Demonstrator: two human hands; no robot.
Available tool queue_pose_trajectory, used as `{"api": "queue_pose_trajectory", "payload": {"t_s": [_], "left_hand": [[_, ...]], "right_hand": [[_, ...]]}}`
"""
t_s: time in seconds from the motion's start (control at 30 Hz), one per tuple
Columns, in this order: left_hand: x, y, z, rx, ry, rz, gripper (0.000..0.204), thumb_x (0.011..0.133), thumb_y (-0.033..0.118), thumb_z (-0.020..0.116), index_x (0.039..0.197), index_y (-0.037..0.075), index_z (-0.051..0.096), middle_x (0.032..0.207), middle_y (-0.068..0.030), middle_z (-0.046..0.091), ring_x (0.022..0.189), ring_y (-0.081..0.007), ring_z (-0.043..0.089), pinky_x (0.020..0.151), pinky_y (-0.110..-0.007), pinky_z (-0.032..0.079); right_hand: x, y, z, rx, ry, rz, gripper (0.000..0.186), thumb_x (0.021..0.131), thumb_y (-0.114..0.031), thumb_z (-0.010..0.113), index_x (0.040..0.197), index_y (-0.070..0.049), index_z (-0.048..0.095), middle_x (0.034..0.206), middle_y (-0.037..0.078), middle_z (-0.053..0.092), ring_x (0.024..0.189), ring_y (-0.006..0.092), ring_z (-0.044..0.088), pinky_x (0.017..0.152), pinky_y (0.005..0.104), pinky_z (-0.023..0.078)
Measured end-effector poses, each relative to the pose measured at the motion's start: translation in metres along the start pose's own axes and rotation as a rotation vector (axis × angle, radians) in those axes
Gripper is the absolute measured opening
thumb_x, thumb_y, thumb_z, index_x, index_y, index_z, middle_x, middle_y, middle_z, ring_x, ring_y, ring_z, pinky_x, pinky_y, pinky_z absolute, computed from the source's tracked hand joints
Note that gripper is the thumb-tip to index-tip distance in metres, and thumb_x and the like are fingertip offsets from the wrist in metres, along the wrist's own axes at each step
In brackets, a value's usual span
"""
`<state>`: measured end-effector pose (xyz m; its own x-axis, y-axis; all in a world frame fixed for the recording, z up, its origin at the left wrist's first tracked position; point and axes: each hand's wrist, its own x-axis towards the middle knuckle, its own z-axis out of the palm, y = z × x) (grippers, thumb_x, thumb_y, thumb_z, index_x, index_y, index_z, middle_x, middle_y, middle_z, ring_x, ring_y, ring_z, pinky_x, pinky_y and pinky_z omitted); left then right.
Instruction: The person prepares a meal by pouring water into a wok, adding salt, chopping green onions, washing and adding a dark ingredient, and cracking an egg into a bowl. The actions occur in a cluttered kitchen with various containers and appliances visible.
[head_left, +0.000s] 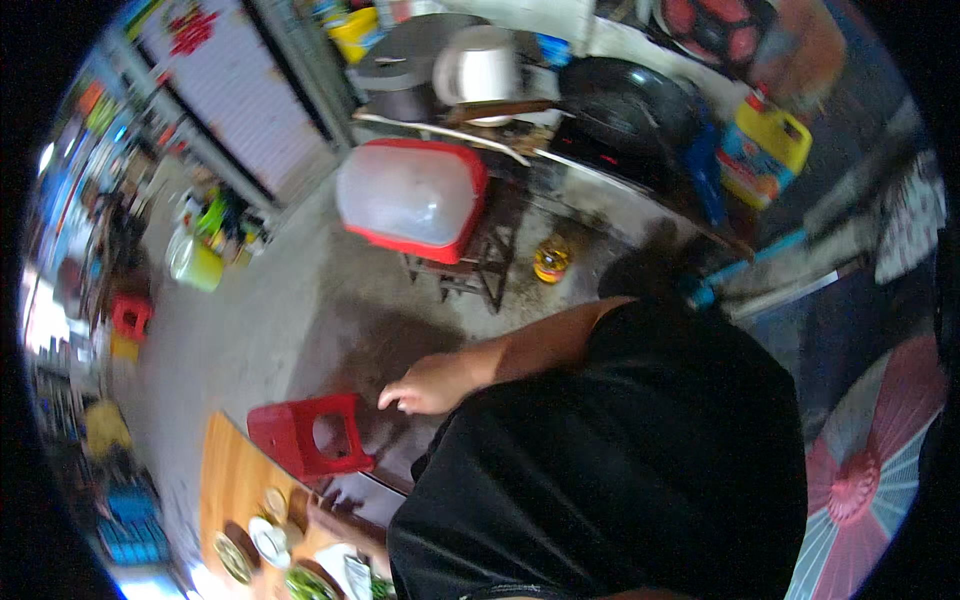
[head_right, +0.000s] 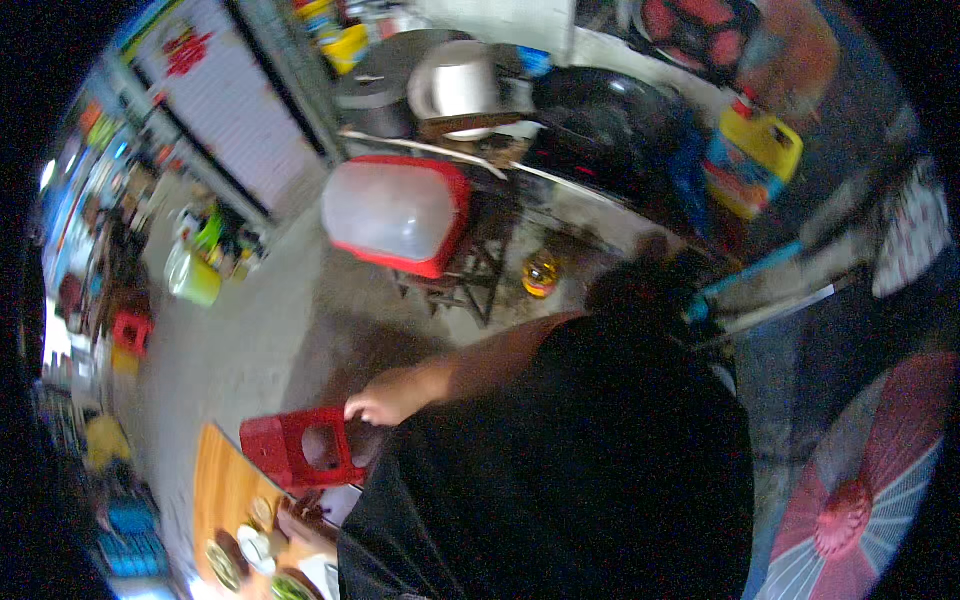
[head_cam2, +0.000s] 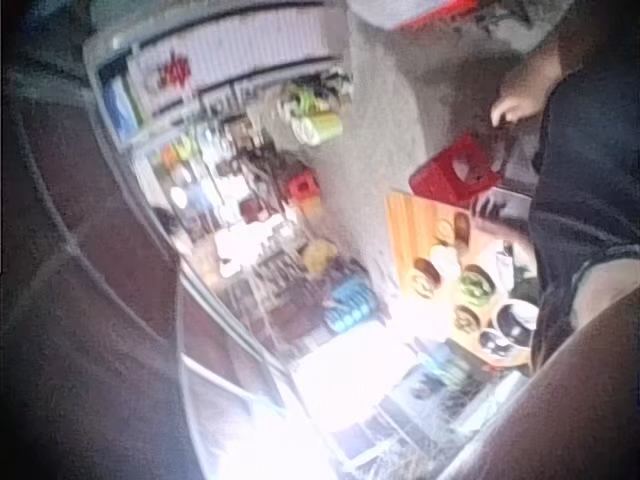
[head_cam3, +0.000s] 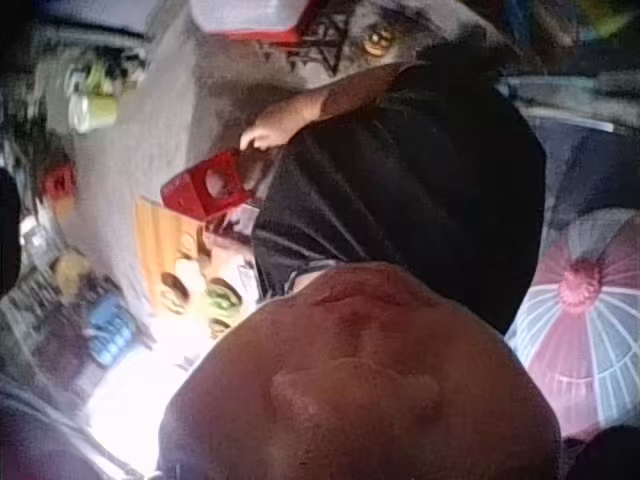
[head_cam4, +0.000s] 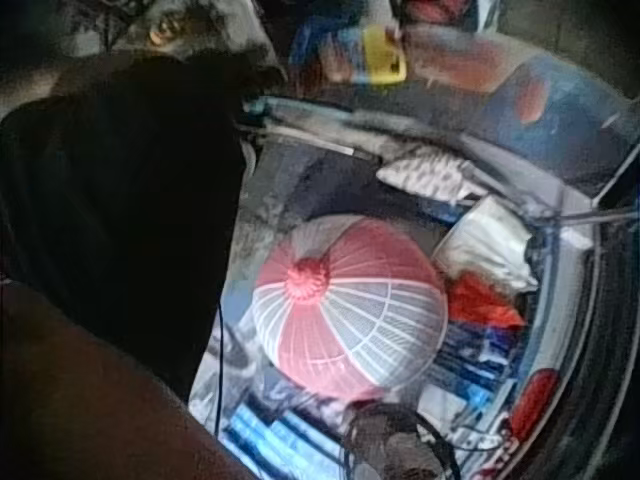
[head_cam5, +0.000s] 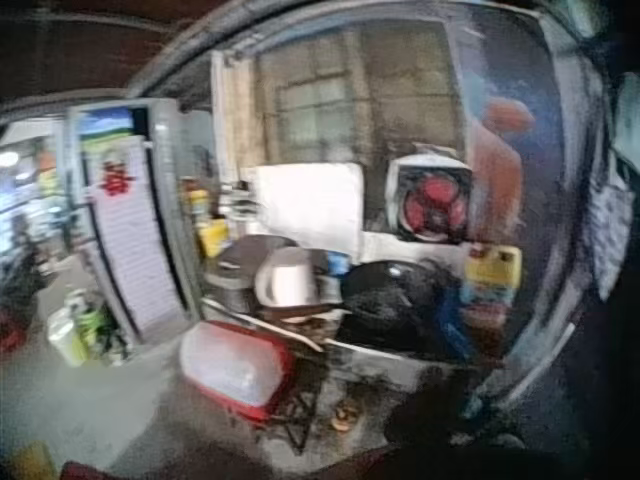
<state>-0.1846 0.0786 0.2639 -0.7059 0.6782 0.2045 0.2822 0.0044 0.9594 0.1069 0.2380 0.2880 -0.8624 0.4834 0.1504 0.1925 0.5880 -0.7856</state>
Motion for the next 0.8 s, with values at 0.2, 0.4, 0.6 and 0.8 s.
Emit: {"api": "queue_pose_trajectory", "payload": {"t_s": [0.2,0.4,0.6,0.8], "left_hand": [[0.011,0.065,0.213,-0.315,-0.79,-0.063,0.029,0.098,0.016,0.054,0.124,0.003,0.048,0.119,-0.0064,0.053,0.109,-0.0159,0.048,0.096,-0.029,0.039],[0.046,0.094,0.354,-0.267,-1.155,0.328,0.03,0.093,0.004,0.053,0.123,0.003,0.049,0.125,-0.0105,0.047,0.112,-0.0224,0.048,0.099,-0.034,0.038],[-0.006,0.132,0.492,-0.322,-1.528,0.426,0.043,0.094,0.019,0.058,0.13,0.0,0.044,0.132,-0.0176,0.045,0.115,-0.0283,0.048,0.094,-0.041,0.045],[-0.085,0.176,0.572,-0.665,-1.844,0.275,0.046,0.094,0.014,0.057,0.134,0.0,0.038,0.135,-0.0192,0.046,0.121,-0.0294,0.046,0.102,-0.039,0.04]], "right_hand": [[-0.138,0.041,-0.092,0.028,0.398,0.389,0.039,0.093,-0.03,0.052,0.125,-0.008,0.053,0.102,0.014,0.067,0.093,0.028,0.065,0.078,0.0392,0.05],[-0.225,0.007,-0.115,0.003,0.838,0.841,0.04,0.095,-0.029,0.052,0.131,-0.011,0.051,0.103,0.013,0.065,0.09,0.023,0.064,0.079,0.0356,0.05],[-0.312,-0.089,-0.141,-0.362,1.248,1.137,0.042,0.095,-0.027,0.054,0.132,-0.008,0.048,0.114,0.015,0.063,0.1,0.0264,0.063,0.084,0.0353,0.049],[-0.353,-0.264,-0.151,-1.273,1.576,1.498,0.045,0.088,-0.02,0.062,0.129,-0.005,0.05,0.127,0.019,0.055,0.118,0.0338,0.053,0.1,0.0407,0.042]]}}
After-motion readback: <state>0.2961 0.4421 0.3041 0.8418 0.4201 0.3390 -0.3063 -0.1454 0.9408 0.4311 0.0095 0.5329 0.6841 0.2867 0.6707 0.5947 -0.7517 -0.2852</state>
